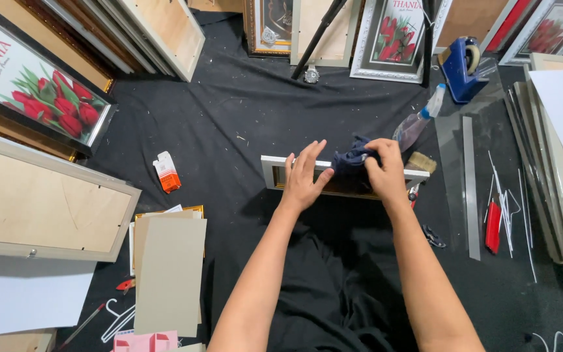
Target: Cleaning and finishing the backing of a picture frame using a cloth, brush, and utility knife.
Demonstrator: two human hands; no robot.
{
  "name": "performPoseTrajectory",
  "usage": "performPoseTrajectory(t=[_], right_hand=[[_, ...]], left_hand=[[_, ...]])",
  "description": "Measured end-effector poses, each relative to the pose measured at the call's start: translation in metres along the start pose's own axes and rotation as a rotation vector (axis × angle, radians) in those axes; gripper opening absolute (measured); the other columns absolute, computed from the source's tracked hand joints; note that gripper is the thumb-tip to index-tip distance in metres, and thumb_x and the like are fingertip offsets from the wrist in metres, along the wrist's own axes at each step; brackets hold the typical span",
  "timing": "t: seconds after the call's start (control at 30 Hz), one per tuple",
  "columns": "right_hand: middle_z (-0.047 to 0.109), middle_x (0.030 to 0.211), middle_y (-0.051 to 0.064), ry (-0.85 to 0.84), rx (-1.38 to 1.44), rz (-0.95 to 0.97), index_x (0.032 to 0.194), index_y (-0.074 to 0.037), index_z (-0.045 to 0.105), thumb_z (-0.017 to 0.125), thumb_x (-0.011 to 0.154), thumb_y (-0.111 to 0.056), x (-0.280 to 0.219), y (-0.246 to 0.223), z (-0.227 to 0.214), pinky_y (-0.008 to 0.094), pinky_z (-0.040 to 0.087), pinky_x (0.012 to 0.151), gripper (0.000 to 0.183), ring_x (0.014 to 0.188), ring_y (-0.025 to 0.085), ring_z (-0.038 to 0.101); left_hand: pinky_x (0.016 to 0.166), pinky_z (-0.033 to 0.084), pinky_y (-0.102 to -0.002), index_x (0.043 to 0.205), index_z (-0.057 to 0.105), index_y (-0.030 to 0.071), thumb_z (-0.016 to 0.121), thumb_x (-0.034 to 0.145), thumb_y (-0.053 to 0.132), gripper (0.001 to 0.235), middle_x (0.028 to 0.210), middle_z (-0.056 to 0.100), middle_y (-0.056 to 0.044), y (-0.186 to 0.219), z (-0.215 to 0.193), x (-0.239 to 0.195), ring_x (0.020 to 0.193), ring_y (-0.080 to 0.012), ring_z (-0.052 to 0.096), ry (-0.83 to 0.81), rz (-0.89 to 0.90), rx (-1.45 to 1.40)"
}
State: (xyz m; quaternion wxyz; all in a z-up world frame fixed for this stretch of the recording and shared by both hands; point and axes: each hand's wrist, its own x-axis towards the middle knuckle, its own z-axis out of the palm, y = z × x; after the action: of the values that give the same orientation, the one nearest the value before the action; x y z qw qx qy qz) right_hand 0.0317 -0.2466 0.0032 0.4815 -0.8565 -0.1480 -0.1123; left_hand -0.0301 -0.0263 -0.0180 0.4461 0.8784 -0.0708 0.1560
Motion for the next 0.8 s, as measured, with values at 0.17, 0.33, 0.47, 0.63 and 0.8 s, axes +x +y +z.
performPoseTrajectory(t=[0.17, 0.33, 0.47, 0.63, 0.8], right_hand=[[0.060, 0.105, 0.001, 0.045, 0.935, 0.408, 0.109, -0.017, 0.064, 0.050, 0.093, -0.010, -0.006, -0.039, 0.024, 0.031, 0.049, 0.092, 0.022, 0.098, 0.015, 0.059], [0.069, 0.096, -0.004, -0.136, 1.244, 0.719, 0.132, -0.020, 0.064, 0.047, 0.103, -0.041, -0.005, -0.059, 0.058, 0.026, 0.038, 0.054, 0.040, 0.079, 0.011, 0.058], [0.065, 0.106, 0.009, -0.074, 0.403, 0.484, 0.123, -0.018, 0.063, 0.054, 0.092, -0.011, -0.009, -0.026, 0.061, 0.038, 0.045, 0.088, 0.033, 0.106, 0.024, 0.058], [0.054, 0.138, 0.017, -0.046, -0.203, -0.104, 0.145, -0.015, 0.055, 0.056, 0.087, -0.004, -0.027, 0.029, -0.005, 0.051, 0.036, 0.107, 0.058, 0.131, 0.041, 0.050], [0.064, 0.108, -0.002, 0.082, -0.855, -0.081, 0.117, -0.031, 0.068, 0.038, 0.120, -0.050, -0.051, 0.133, -0.044, 0.046, 0.036, 0.109, 0.036, 0.115, 0.023, 0.061]], left_hand=[[0.124, 0.012, -0.064, 0.163, 0.021, 0.029, 0.047, 0.085, 0.087, 0.101, 0.166, 0.030, -0.009, 0.013, -0.005, 0.000, 0.150, -0.0298, 0.036, 0.027, 0.030, -0.087], [0.118, 0.017, -0.072, 0.164, 0.015, 0.040, 0.068, 0.088, 0.066, 0.097, 0.170, 0.023, -0.006, 0.002, 0.006, -0.004, 0.144, -0.0355, 0.045, 0.092, 0.108, -0.013], [0.117, 0.019, -0.069, 0.159, 0.030, 0.046, 0.072, 0.087, 0.044, 0.083, 0.152, 0.043, 0.006, -0.026, 0.032, -0.006, 0.137, -0.0266, 0.048, 0.032, 0.148, 0.429], [0.116, 0.017, -0.067, 0.146, 0.051, 0.032, 0.077, 0.075, 0.046, 0.076, 0.137, 0.057, 0.003, -0.043, 0.052, -0.013, 0.132, -0.0252, 0.045, 0.056, 0.193, 0.677], [0.113, 0.016, -0.072, 0.122, 0.062, 0.007, 0.019, 0.103, 0.069, 0.078, 0.149, 0.052, -0.006, -0.022, 0.051, -0.006, 0.137, -0.0326, 0.044, 0.103, 0.149, 0.525]])
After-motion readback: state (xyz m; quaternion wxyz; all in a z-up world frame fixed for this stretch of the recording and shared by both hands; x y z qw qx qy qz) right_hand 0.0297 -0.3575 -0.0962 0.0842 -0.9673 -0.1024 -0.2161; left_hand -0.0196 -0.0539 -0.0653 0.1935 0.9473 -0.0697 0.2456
